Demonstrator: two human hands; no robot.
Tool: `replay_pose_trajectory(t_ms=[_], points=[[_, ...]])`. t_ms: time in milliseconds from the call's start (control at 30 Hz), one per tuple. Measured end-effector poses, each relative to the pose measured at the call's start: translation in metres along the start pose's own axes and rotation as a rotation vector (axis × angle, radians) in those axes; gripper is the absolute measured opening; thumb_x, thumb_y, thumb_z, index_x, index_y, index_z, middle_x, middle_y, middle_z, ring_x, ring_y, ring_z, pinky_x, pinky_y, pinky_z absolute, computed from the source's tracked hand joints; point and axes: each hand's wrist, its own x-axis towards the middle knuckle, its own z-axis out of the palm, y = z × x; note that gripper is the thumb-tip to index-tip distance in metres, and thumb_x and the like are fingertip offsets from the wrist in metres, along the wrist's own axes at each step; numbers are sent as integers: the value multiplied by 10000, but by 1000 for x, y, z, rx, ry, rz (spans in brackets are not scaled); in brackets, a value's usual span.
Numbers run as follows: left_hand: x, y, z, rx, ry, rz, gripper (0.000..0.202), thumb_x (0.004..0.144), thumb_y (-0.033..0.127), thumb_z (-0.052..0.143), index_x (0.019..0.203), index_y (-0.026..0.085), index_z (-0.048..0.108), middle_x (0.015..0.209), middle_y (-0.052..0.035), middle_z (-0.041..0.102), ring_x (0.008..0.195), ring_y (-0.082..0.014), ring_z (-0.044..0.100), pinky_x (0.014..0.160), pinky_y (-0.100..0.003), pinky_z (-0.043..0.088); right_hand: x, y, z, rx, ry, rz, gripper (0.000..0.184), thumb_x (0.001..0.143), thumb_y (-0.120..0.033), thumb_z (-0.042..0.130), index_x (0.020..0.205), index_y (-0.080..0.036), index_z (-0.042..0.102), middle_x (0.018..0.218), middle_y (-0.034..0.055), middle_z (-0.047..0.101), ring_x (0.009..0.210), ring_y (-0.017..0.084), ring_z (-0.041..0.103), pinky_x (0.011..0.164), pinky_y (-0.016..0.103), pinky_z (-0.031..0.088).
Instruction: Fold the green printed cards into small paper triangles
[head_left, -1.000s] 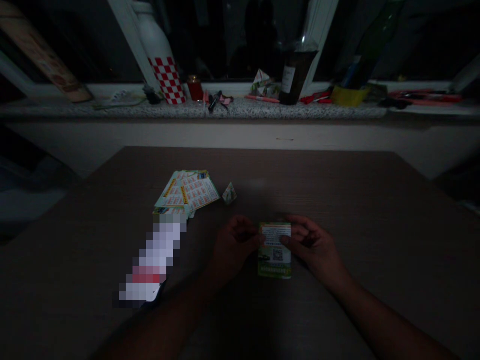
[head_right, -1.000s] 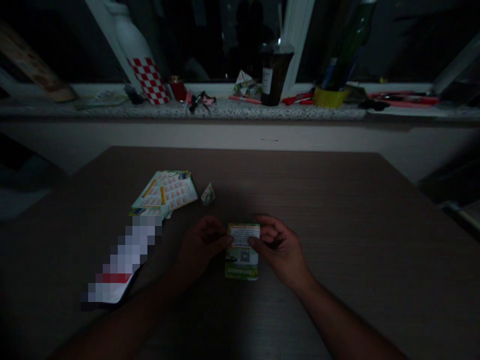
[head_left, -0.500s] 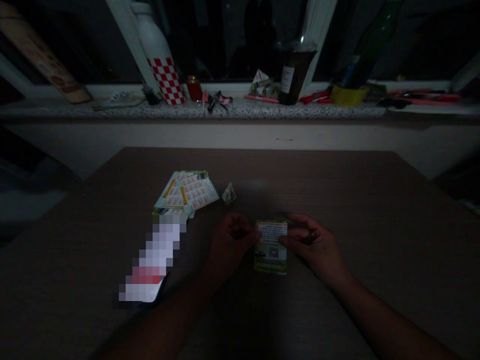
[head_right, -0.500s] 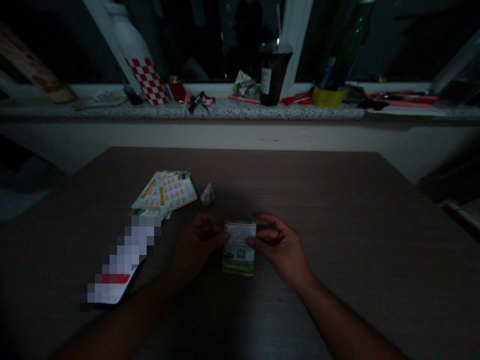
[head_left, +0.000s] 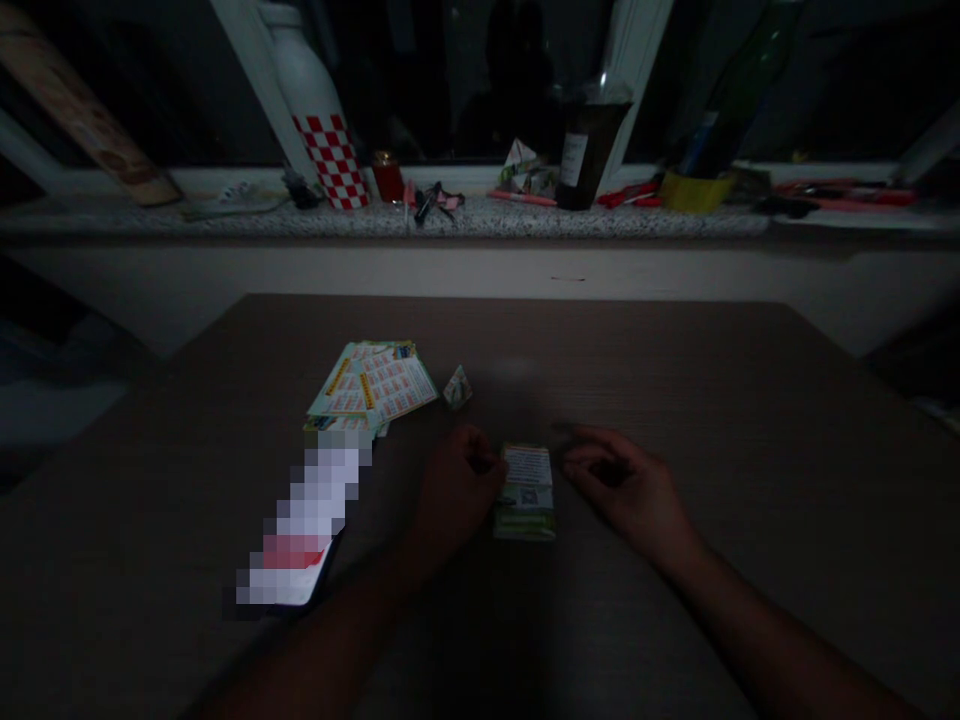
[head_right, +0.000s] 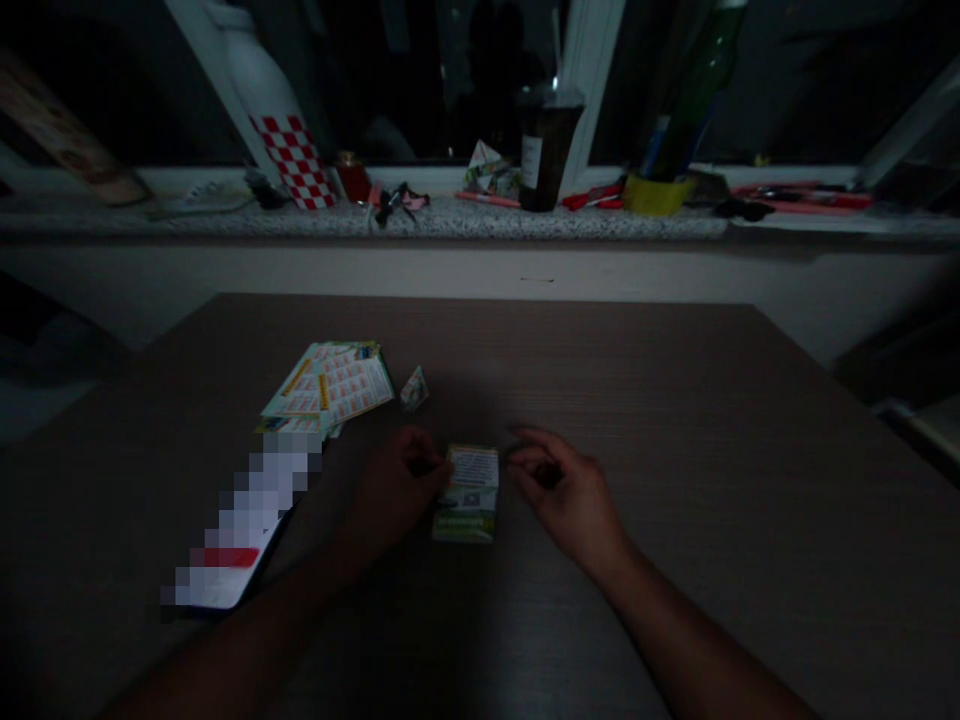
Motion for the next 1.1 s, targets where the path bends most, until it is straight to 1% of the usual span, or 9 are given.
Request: replay_pose_trajectory(t_ms=[67, 167, 300, 400, 467, 600, 767, 967, 1100], points=[[2, -3, 2, 56, -5, 28, 132, 704, 181, 642, 752, 193, 519, 726, 7, 626, 671, -159, 613, 589, -249, 434, 1, 1, 0, -38, -17, -50, 354, 786, -250, 691, 1128, -222, 603, 827, 24, 746, 745, 187, 704, 703, 320, 553], [2, -6, 3, 122, -18, 45, 126, 712, 188, 642, 764, 194, 527, 723, 2, 635, 670, -163, 615, 594, -256, 430, 2, -2, 1, -61, -88, -124, 329, 794, -211, 678, 1113, -225, 597, 806, 8, 744, 719, 172, 700, 698, 305, 552], [2, -5, 4, 166, -2, 53, 126, 717, 172, 638, 784, 191, 532, 744, -4, 645, 682, -163, 619, 600, -256, 426, 1, -8, 3, -188, -173, -206, 314, 793, -151, 659, 1095, -220, 605, 793, 4, 733, 729, 181, 692, 721, 326, 542], [2, -5, 4, 173, 5, 67, 121, 717, 163, 637, 771, 188, 531, 732, -2, 641, 683, -162, 623, 600, -254, 425, 1, -11, 2, -263, -216, -215, 285, 789, -122, 651, 1059, -209, 623, 830, 25, 718, 790, 201, 681, 733, 344, 539], [2, -5, 4, 163, 2, 67, 133, 712, 154, 641, 771, 189, 527, 713, 5, 639, 678, -162, 627, 602, -254, 428, 2, -13, 1, -308, -229, -206, 305, 779, -113, 659, 1066, -207, 625, 856, 34, 707, 813, 207, 671, 754, 359, 534], [3, -5, 4, 154, 1, 66, 139, 707, 146, 643, 767, 190, 525, 726, 2, 650, 674, -161, 633, 600, -254, 432, 3, -14, -2, -359, -239, -189, 370, 743, -132, 702, 1092, -219, 613, 953, 50, 693, 903, 225, 647, 829, 399, 514], [3, -5, 3, 137, -7, 64, 124, 717, 158, 641, 767, 191, 532, 722, 1, 649, 671, -160, 637, 585, -248, 430, 0, -16, -8, -412, -275, -164, 447, 697, -164, 732, 1114, -254, 599, 1102, 57, 659, 1029, 246, 602, 920, 443, 460], [2, -4, 4, 123, 4, 47, 128, 721, 167, 637, 785, 196, 529, 724, 3, 650, 674, -158, 636, 592, -247, 437, -5, -20, -13, -466, -340, -144, 648, 636, -217, 763, 1236, -261, 520, 1213, 78, 601, 1125, 280, 538, 958, 449, 409], [3, -7, 4, 147, 0, 57, 126, 721, 186, 640, 785, 199, 532, 739, -1, 652, 692, -166, 638, 601, -255, 441, -5, -23, -15, -501, -387, -134, 821, 578, -260, 787, 1328, -260, 453, 1240, 96, 569, 1147, 301, 511, 963, 454, 385]])
